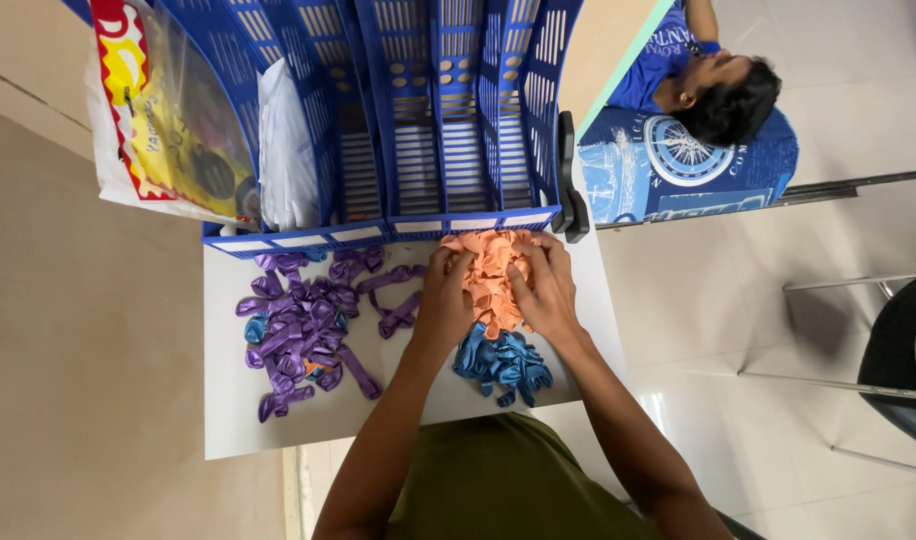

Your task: Sorting colored balloons by color and then organizing and reviewing a stack of documents on a desk.

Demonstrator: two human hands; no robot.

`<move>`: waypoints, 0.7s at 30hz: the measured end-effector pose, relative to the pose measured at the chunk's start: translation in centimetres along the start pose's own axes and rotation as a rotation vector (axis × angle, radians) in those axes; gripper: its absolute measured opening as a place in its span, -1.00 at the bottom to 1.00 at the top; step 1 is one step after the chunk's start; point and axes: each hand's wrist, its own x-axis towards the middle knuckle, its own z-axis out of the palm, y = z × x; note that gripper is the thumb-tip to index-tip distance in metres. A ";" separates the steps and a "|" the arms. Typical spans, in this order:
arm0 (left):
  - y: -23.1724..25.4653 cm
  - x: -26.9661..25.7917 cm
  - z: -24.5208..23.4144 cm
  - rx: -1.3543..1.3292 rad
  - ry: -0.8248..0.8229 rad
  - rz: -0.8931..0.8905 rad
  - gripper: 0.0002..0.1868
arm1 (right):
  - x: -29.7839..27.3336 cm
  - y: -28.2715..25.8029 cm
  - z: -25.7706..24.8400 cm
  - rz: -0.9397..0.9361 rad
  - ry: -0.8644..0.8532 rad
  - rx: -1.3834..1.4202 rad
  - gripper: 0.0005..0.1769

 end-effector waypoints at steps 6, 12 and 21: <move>1.0 -0.8 -3.3 0.011 -0.064 -0.089 -0.28 | -0.2 -0.5 -1.2 0.044 0.042 -0.038 -0.60; 1.4 -2.2 -6.0 -0.010 0.046 -0.014 -0.31 | -0.4 -2.1 -2.4 -0.039 0.100 -0.070 -0.64; -1.7 -4.0 -8.2 0.166 0.163 0.018 -0.66 | -1.0 -5.6 0.6 -0.363 0.005 -0.005 -0.74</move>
